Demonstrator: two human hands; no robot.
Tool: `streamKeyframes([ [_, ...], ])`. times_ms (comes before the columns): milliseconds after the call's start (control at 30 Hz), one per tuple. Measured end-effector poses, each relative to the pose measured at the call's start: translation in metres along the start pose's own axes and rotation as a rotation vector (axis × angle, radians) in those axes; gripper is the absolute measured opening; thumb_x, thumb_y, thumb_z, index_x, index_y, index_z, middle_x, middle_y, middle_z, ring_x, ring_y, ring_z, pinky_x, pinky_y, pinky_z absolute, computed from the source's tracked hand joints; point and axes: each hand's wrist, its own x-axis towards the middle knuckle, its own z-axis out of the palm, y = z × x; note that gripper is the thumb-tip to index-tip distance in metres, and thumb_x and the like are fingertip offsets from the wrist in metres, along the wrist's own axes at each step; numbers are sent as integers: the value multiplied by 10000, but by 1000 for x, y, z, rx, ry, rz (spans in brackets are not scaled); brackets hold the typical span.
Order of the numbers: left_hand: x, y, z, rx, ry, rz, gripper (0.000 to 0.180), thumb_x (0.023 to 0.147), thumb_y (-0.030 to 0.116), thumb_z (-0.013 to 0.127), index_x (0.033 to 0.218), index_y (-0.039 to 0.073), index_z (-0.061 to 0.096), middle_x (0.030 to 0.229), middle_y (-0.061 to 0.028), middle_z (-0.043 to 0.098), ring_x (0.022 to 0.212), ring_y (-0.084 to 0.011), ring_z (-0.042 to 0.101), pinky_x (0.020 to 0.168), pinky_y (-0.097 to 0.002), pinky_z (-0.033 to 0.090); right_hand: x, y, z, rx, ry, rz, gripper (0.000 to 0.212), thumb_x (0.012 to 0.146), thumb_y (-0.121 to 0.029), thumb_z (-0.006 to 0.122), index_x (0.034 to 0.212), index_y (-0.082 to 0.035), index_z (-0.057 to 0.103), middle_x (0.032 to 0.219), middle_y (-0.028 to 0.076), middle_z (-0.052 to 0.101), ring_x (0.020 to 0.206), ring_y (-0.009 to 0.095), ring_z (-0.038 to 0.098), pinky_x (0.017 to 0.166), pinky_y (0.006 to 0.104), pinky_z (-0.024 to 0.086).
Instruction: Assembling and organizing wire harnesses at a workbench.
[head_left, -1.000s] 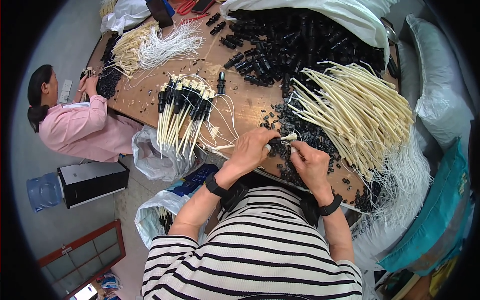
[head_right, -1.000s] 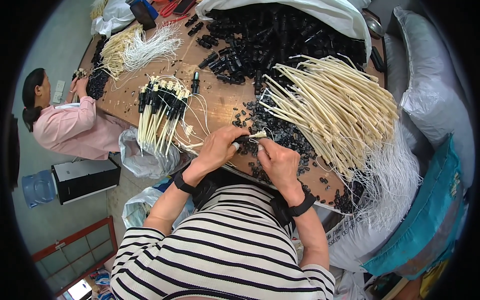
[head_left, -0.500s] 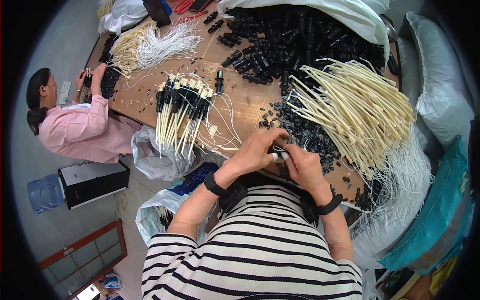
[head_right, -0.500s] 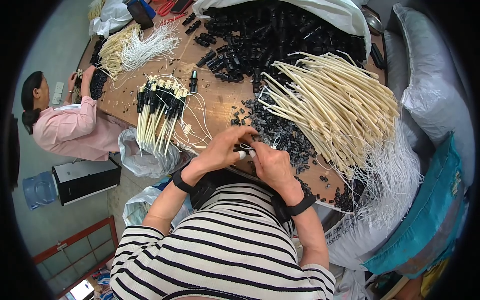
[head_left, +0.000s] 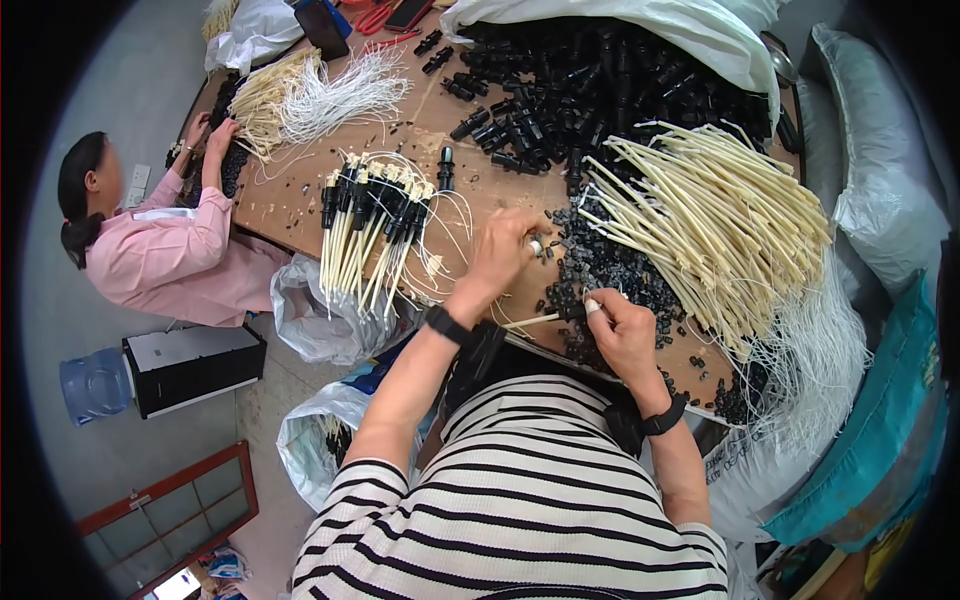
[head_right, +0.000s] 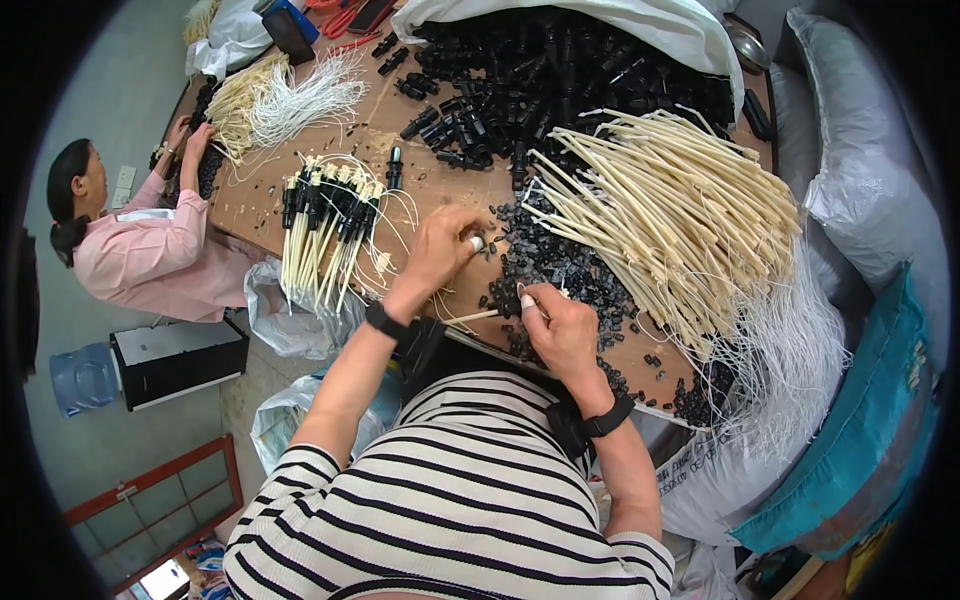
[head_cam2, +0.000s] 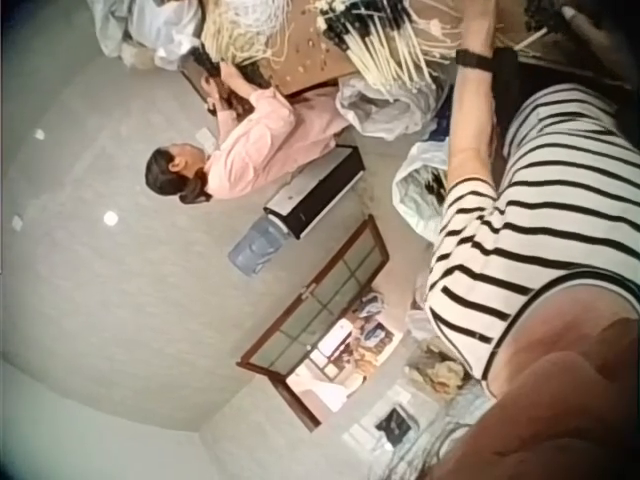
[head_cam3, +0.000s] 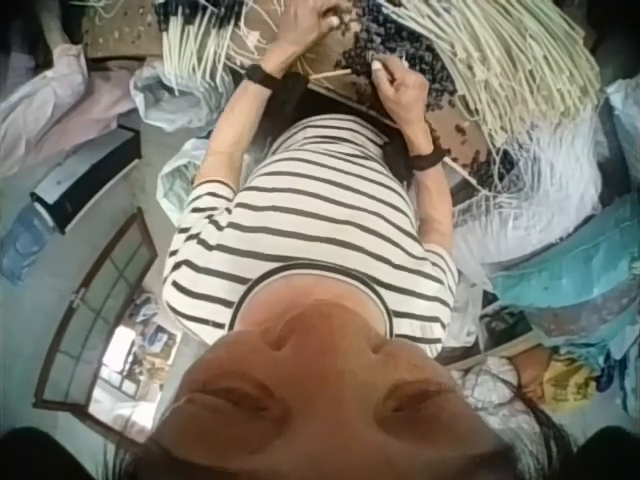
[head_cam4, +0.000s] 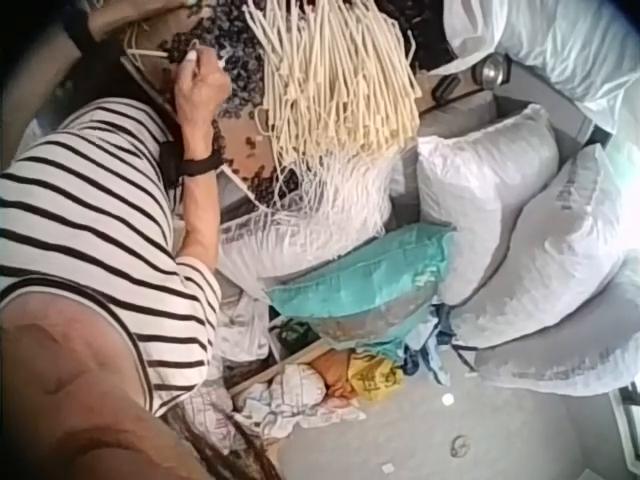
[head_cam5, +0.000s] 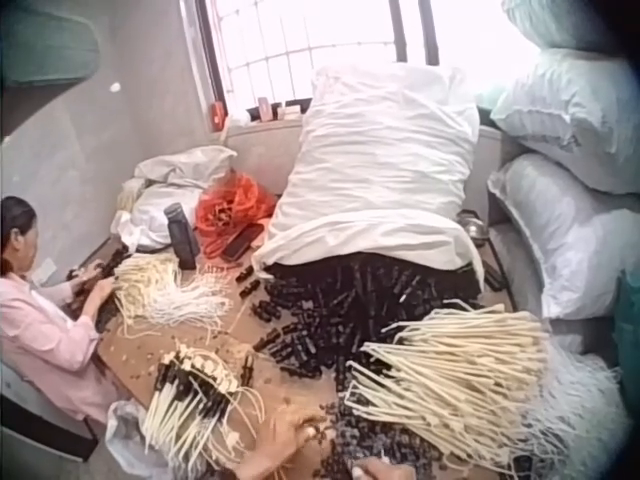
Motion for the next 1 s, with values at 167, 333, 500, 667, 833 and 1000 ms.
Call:
streamKeyframes([
  [167, 8, -22, -13, -6, -112, -114, 268, 710, -42, 660, 965, 38, 688, 767, -80, 631, 689, -168, 606, 643, -290, 491, -4, 17, -4, 125, -8, 99, 97, 861, -78, 621, 895, -3, 672, 538, 5, 520, 485, 56, 450, 473, 255, 362],
  [333, -13, 40, -11, -492, -124, -177, 223, 737, -57, 644, 920, 47, 715, 864, -48, 683, 800, -134, 638, 702, -254, 510, 9, 15, -2, 145, -11, 232, 123, 847, -113, 616, 894, -21, 683, 527, 60, 522, 462, 98, 474, 468, 274, 374],
  [500, -32, 82, 10, -142, -135, 314, 257, 663, -45, 648, 890, 57, 712, 903, -85, 651, 832, -237, 638, 707, -313, 511, 12, 19, 8, 265, -18, 154, 135, 820, -60, 580, 904, -14, 675, 649, 142, 612, 558, 189, 593, 553, 308, 453],
  [667, -31, 68, 8, -278, -133, 209, 361, 654, -80, 612, 963, 77, 712, 876, -80, 644, 792, -232, 630, 663, -306, 508, 11, 2, 4, 193, 8, 129, 97, 820, -58, 592, 881, -26, 661, 672, 159, 617, 561, 266, 611, 542, 329, 464],
  [833, -31, 72, 4, -673, -200, -448, 255, 762, -58, 640, 981, 55, 705, 834, 33, 602, 653, -17, 518, 595, -182, 432, 9, 1, 5, -221, 196, -210, 87, 809, -103, 659, 890, -78, 645, 680, 103, 625, 526, 286, 607, 476, 362, 460],
  [1000, -35, 57, 11, -603, -198, -382, 157, 754, -52, 648, 886, 18, 695, 854, 8, 612, 683, -34, 540, 598, -179, 426, 6, -4, 5, -224, 192, -330, 104, 797, -80, 663, 900, -71, 647, 678, 82, 622, 505, 246, 602, 460, 335, 454],
])
